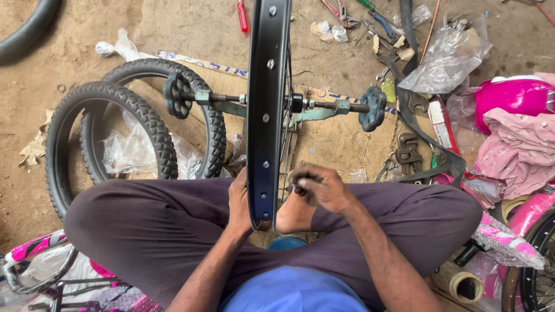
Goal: The person works on a bicycle wheel by placing it on a stand and rotating it while using their hands to tighten or loosen components on the rim and hub.
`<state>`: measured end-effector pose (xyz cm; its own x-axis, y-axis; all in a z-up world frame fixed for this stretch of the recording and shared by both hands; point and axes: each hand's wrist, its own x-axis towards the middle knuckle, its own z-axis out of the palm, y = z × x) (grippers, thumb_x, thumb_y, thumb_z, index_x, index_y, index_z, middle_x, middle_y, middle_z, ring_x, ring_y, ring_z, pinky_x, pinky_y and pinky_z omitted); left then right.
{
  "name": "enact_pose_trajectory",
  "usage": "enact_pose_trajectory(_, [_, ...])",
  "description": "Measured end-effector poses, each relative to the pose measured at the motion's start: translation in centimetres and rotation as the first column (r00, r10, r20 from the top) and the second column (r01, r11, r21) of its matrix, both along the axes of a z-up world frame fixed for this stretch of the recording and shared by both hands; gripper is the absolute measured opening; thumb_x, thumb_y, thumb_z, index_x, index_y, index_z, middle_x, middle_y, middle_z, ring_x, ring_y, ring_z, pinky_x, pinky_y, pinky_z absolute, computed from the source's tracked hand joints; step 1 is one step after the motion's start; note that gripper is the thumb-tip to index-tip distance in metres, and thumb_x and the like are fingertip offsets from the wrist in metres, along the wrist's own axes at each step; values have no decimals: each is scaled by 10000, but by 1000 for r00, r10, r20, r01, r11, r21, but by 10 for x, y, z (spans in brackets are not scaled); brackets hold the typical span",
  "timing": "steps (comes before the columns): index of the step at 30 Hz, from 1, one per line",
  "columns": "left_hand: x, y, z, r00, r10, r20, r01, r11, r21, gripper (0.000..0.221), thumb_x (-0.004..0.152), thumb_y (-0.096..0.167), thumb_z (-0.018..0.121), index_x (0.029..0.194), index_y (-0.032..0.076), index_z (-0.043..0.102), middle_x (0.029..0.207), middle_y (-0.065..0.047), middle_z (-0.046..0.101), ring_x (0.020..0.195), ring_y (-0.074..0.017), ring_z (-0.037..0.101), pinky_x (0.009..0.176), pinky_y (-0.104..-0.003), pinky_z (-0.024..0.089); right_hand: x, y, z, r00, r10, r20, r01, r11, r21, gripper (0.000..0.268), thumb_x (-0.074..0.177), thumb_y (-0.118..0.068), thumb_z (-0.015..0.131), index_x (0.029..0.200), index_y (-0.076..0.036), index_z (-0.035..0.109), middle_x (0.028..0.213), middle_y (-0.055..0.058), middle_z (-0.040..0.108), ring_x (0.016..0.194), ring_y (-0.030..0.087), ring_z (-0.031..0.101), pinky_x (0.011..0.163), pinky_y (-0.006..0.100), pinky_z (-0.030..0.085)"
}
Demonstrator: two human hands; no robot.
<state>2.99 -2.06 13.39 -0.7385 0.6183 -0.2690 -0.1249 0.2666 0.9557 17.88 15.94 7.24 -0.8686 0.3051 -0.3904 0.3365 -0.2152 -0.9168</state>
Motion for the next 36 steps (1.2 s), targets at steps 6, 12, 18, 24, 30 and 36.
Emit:
enact_pose_trajectory(6, [0, 2, -10, 987, -66, -144, 64, 998, -17, 155, 893, 79, 599, 1034, 29, 640, 812, -35, 651, 741, -97, 602, 666, -285, 526, -18, -2, 35, 991, -130, 35, 134, 970, -205, 326, 966, -78, 627, 1290, -71, 662, 996, 38, 743, 921, 89, 702, 712, 238, 572])
enact_pose_trajectory(12, [1, 1, -10, 985, -37, -170, 32, 999, -28, 190, 857, 60, 630, 1039, 37, 677, 840, -53, 700, 768, -131, 660, 695, -302, 545, -27, -8, 20, 990, -142, -14, 139, 982, -127, 318, 950, -27, 703, 1268, -23, 711, 980, 59, 738, 870, 118, 666, 741, 248, 588])
enact_pose_trajectory(18, [1, -3, -33, 978, -76, -194, 51, 990, -128, 177, 861, 111, 645, 1014, 23, 643, 821, -62, 686, 718, -172, 695, 630, -340, 556, -42, -21, 15, 991, -135, -20, 136, 987, 82, 279, 851, -22, 768, 1128, -33, 737, 992, 53, 762, 889, 118, 723, 783, 235, 626])
enact_pose_trajectory(24, [4, -12, -58, 943, -124, -309, 107, 992, -72, 122, 853, 103, 685, 927, 12, 651, 744, -64, 671, 661, -160, 660, 573, -305, 528, -49, -18, 19, 998, 34, 49, -48, 953, 300, 213, 941, -92, 684, 1138, -42, 747, 991, 70, 787, 921, 133, 736, 837, 280, 594])
enact_pose_trajectory(30, [-1, -5, -26, 959, -154, -236, 135, 986, -96, 95, 878, 112, 657, 912, 27, 683, 732, -34, 683, 643, -145, 650, 546, -301, 519, -47, -18, 31, 993, 95, -63, -69, 939, 336, 223, 953, -70, 652, 1146, -25, 753, 1043, 107, 785, 974, 167, 725, 887, 312, 569])
enact_pose_trajectory(36, [-17, 15, -8, 912, -340, -229, 200, 857, -475, 446, 893, 364, 819, 720, -8, 645, 599, -126, 635, 544, -220, 580, 513, -356, 449, -43, -24, 23, 997, -60, -43, 74, 830, 552, 148, 932, -34, 655, 1055, -24, 736, 971, 107, 752, 900, 190, 746, 805, 325, 616])
